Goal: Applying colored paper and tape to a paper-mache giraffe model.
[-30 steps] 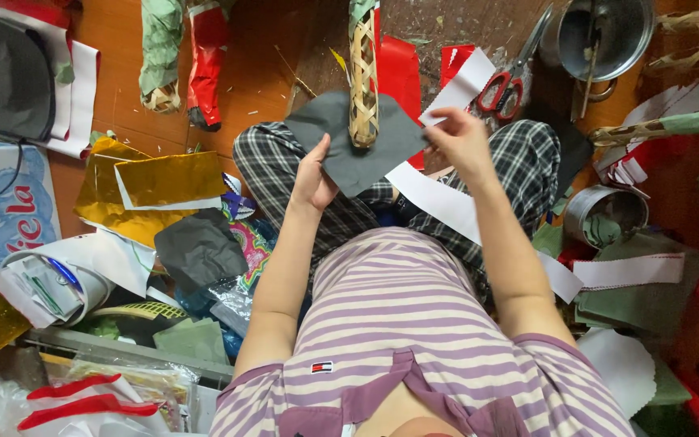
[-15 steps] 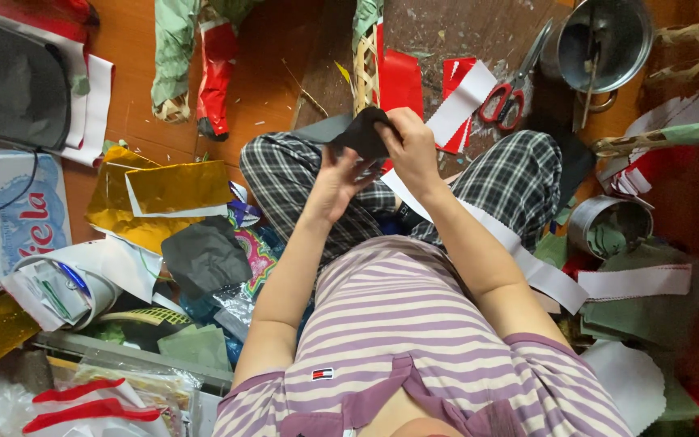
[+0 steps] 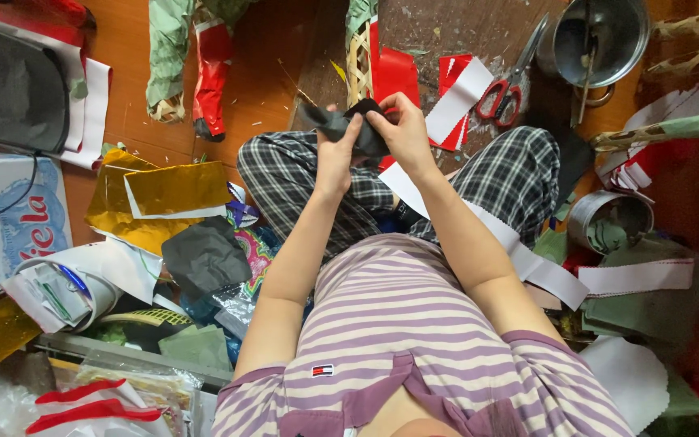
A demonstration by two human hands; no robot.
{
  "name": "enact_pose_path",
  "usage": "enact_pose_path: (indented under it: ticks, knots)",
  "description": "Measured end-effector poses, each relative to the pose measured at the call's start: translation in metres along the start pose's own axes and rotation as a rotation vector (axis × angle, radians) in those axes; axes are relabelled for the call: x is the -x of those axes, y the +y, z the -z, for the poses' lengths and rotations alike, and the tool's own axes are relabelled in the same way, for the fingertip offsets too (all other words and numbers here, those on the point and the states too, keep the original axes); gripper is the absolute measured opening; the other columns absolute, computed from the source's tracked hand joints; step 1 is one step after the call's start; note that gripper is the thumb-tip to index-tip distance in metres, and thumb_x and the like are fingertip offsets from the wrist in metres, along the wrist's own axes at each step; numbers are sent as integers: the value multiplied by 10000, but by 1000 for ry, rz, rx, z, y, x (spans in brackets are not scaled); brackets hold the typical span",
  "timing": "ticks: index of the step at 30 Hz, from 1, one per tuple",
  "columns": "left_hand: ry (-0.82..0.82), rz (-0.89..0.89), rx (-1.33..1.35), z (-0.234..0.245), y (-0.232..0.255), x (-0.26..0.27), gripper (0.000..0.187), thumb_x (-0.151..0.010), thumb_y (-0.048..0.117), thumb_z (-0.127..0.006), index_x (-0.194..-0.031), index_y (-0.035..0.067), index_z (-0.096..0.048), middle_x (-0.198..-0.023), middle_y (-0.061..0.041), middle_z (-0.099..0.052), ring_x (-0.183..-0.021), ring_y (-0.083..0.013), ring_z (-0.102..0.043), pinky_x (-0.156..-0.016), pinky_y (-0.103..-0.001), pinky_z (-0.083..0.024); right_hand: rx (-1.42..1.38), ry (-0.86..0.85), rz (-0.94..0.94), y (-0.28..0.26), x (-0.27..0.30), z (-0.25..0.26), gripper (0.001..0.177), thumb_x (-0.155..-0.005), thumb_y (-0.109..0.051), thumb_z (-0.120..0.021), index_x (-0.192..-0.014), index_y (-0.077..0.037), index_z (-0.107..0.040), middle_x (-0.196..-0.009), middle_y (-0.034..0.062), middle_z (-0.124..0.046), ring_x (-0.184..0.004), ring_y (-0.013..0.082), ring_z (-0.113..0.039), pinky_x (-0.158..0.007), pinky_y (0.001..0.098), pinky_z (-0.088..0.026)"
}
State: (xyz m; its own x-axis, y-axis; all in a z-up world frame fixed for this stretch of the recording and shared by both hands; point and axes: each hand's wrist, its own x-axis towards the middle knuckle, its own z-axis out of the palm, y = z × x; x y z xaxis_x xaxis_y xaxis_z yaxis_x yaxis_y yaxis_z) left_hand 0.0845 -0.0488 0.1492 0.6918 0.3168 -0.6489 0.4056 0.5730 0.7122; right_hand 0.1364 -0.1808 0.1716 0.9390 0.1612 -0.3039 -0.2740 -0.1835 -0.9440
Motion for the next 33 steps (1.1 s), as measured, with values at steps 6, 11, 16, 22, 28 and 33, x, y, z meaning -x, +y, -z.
enact_pose_path:
  ticks: [6,11,16,22,28,33]
  knots:
    - [-35,-138,-62,1,-4,-32,829,-839,299,-920,-1479,117,-426,-1035,-88,-532,-916,-182,-611,-694,-344,-664,-72,-91,-89,26,-14,2,191,-909,-202,-815,-1015,-150,-666,-693,-21,-661,-589,40,-593,-514,151,-473]
    - [-218,-192,-268,-9,19,-32,912,-810,434,-809,-1507,62,-355,-1501,-230,-475,-1351,-332,-525,-1104,-394,-456,39,-168,-126,-18,-9,10,164,-933,-190,-692,-852,-71,-612,-714,-15,-585,-629,53,-507,-535,189,-400]
    - [-303,-182,-411,-17,37,-37,1052,-777,521,-813,-1554,59,-275,-1564,-281,-388,-1393,-394,-492,-1109,-454,-476,44,-214,-82,-5,-27,6,191,-962,-195,-638,-822,-67,-611,-689,-8,-581,-594,54,-502,-500,200,-409]
    - [-356,-150,-402,-19,41,-38,1125,-714,423,-896,-1558,44,-256,-1525,-264,-458,-1337,-343,-561,-1062,-390,-525,-6,-199,-171,-6,-32,17,221,-1004,-174,-547,-955,-61,-730,-802,5,-674,-670,67,-578,-584,204,-479]
    - [-392,-54,-271,-17,37,-40,1030,-726,146,-872,-1556,30,-273,-1501,-279,-484,-1263,-351,-602,-999,-372,-562,10,-5,-189,71,-5,61,251,-1009,-243,-555,-1022,-73,-739,-835,5,-695,-750,98,-604,-665,248,-469]
    - [-374,22,-211,-21,39,-35,963,-720,14,-810,-1550,31,-321,-1429,-277,-580,-1159,-338,-679,-938,-360,-593,28,-487,-436,66,39,38,508,-746,169,-507,-1213,23,-646,-1111,183,-729,-1065,285,-717,-805,359,-642]
